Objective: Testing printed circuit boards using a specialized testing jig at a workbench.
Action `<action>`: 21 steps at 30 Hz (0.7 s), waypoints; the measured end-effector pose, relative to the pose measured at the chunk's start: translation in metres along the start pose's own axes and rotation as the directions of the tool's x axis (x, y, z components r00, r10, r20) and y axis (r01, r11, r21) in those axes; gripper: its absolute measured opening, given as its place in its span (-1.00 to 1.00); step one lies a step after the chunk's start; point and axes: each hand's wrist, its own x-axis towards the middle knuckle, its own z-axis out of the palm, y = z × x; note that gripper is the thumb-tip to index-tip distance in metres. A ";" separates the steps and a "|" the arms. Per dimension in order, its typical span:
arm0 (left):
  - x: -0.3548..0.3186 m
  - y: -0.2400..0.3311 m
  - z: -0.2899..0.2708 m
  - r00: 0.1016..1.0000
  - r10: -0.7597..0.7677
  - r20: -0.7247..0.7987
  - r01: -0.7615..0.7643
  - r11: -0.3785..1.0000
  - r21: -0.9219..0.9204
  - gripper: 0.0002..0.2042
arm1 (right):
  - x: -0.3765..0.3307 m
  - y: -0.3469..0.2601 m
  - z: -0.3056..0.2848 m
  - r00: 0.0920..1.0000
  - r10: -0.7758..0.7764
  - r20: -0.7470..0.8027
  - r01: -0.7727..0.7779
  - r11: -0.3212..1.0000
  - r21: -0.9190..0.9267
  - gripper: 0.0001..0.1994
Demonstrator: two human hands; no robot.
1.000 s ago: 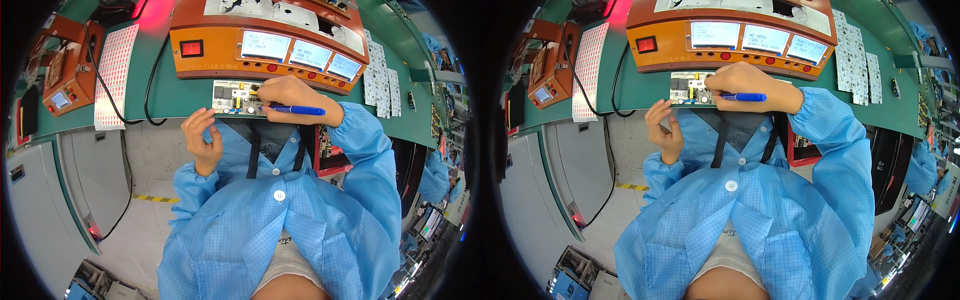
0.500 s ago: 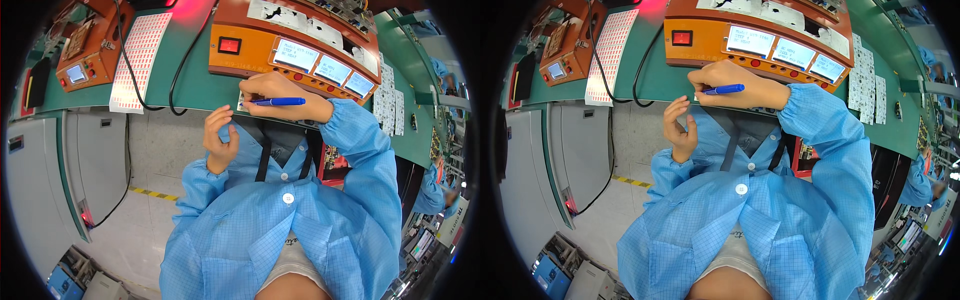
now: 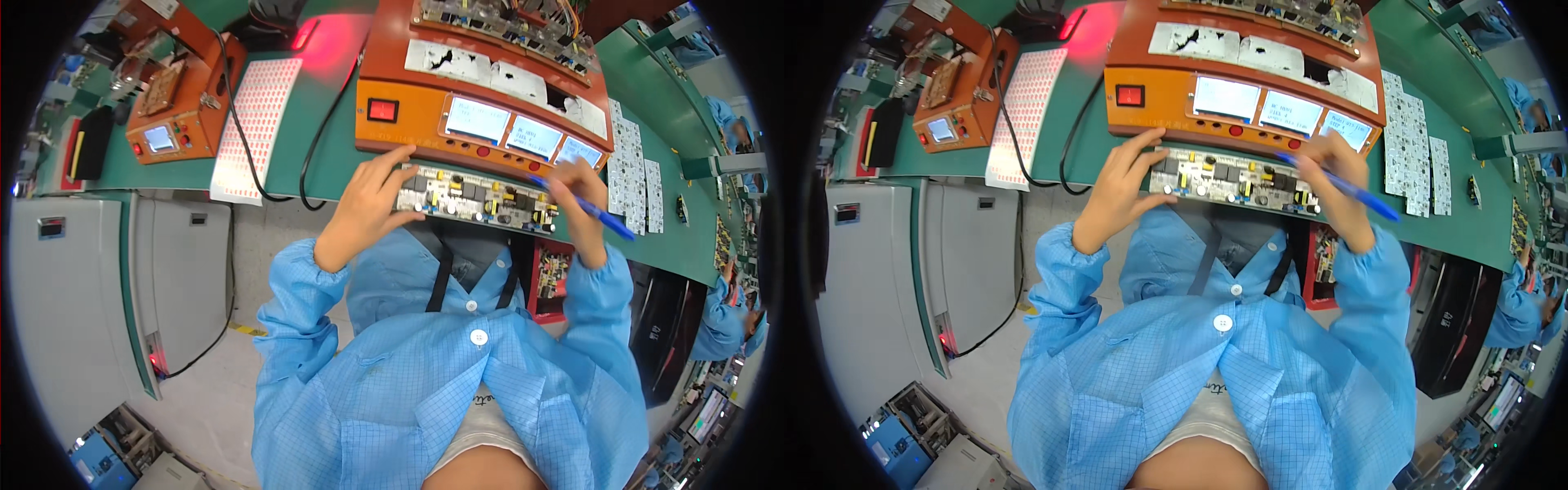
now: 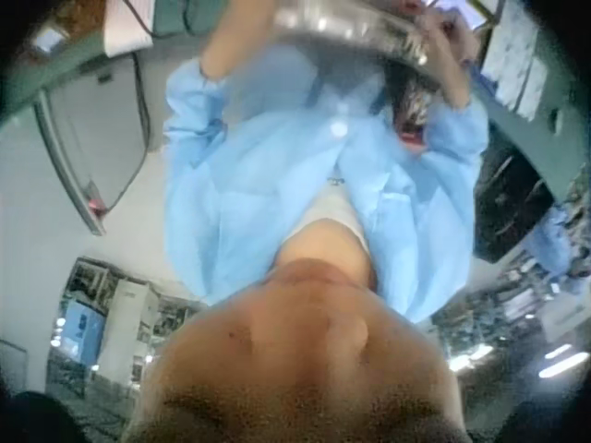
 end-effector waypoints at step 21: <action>-0.014 -0.026 -0.046 0.532 -0.593 -0.604 0.156 0.770 -0.619 -0.70 | -0.129 0.066 -0.063 0.705 0.034 -0.708 0.083 0.988 0.130 -0.85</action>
